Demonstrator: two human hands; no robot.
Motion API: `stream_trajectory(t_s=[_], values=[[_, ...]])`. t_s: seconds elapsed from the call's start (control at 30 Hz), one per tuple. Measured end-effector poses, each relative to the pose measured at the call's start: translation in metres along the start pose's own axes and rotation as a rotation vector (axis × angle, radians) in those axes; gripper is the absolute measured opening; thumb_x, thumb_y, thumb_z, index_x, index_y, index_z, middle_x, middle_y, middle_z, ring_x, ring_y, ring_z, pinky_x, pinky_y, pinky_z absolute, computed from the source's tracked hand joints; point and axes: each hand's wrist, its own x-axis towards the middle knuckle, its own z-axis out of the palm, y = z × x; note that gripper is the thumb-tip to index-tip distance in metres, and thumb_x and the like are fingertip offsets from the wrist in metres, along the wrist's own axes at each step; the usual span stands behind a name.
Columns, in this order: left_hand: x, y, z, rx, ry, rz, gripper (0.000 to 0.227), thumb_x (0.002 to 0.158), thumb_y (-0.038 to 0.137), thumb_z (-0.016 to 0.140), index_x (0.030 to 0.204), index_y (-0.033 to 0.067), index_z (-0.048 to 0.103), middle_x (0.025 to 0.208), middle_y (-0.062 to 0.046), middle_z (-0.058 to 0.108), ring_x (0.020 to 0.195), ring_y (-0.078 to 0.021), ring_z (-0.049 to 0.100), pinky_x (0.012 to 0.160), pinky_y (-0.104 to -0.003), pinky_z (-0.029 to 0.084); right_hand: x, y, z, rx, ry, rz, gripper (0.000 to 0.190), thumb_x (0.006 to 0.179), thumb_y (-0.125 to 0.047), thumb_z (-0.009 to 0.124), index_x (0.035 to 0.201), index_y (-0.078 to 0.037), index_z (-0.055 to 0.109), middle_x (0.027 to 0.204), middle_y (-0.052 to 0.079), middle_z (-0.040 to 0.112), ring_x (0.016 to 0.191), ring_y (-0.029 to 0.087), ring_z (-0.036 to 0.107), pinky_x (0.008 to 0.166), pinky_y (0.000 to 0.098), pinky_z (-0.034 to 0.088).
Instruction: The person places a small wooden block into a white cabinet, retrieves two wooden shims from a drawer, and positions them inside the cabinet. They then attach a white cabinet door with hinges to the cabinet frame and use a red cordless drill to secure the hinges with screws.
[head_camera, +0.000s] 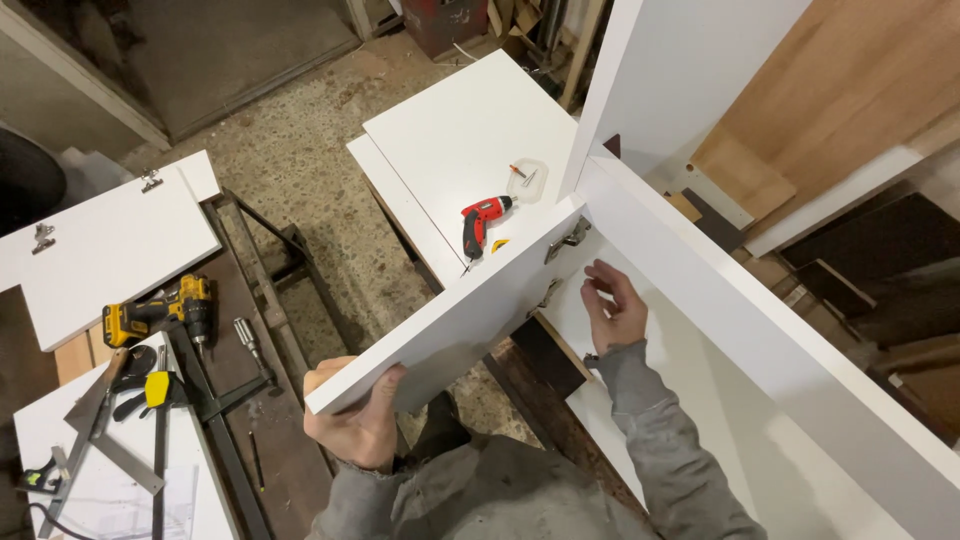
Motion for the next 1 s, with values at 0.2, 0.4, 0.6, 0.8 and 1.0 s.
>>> stream_trajectory(t_s=[0.2, 0.4, 0.6, 0.8, 1.0], values=[[-0.001, -0.002, 0.0, 0.078, 0.021, 0.004, 0.029, 0.086, 0.011, 0.086, 0.103, 0.0006, 0.065, 0.103, -0.013, 0.069, 0.091, -0.0183, 0.069, 0.075, -0.034, 0.059, 0.008, -0.047, -0.009, 0.098, 0.087, -0.15, 0.032, 0.097, -0.004, 0.068, 0.128, 0.002, 0.065, 0.113, 0.012, 0.074, 0.101, 0.018, 0.071, 0.077, 0.0314, 0.063], [-0.002, -0.002, -0.001, 0.115, 0.026, 0.006, 0.032, 0.086, 0.016, 0.087, 0.103, -0.0003, 0.066, 0.102, -0.013, 0.069, 0.089, -0.0187, 0.07, 0.075, -0.034, 0.059, 0.009, -0.035, -0.016, 0.196, 0.091, -0.103, 0.026, 0.098, -0.001, 0.065, 0.123, 0.005, 0.067, 0.108, 0.014, 0.073, 0.094, 0.018, 0.07, 0.075, 0.0311, 0.062], [0.004, -0.005, -0.001, 0.097, 0.027, 0.006, 0.034, 0.086, 0.018, 0.088, 0.1, -0.0005, 0.064, 0.095, -0.01, 0.071, 0.086, -0.0168, 0.07, 0.075, -0.032, 0.058, 0.01, -0.02, -0.027, 0.179, -0.036, -0.033, 0.03, 0.097, -0.003, 0.067, 0.127, 0.001, 0.067, 0.112, 0.012, 0.074, 0.097, 0.018, 0.07, 0.077, 0.0322, 0.063], [0.002, -0.024, -0.013, 0.095, 0.055, -0.049, 0.032, 0.086, 0.015, 0.089, 0.095, -0.0001, 0.063, 0.089, -0.008, 0.069, 0.082, -0.0144, 0.067, 0.072, -0.03, 0.055, 0.02, -0.034, 0.0, 0.045, -0.262, -0.103, 0.065, 0.088, -0.011, 0.074, 0.147, -0.007, 0.047, 0.143, 0.011, 0.059, 0.127, 0.024, 0.058, 0.099, 0.0398, 0.056], [-0.005, -0.026, -0.022, -0.009, 0.076, -0.114, 0.028, 0.086, 0.013, 0.088, 0.096, -0.0004, 0.065, 0.092, -0.008, 0.069, 0.083, -0.0131, 0.065, 0.074, -0.03, 0.053, 0.003, -0.036, 0.027, -0.042, -0.261, -0.136, 0.059, 0.09, -0.015, 0.079, 0.143, -0.007, 0.053, 0.137, 0.014, 0.062, 0.132, 0.028, 0.059, 0.112, 0.0437, 0.047]])
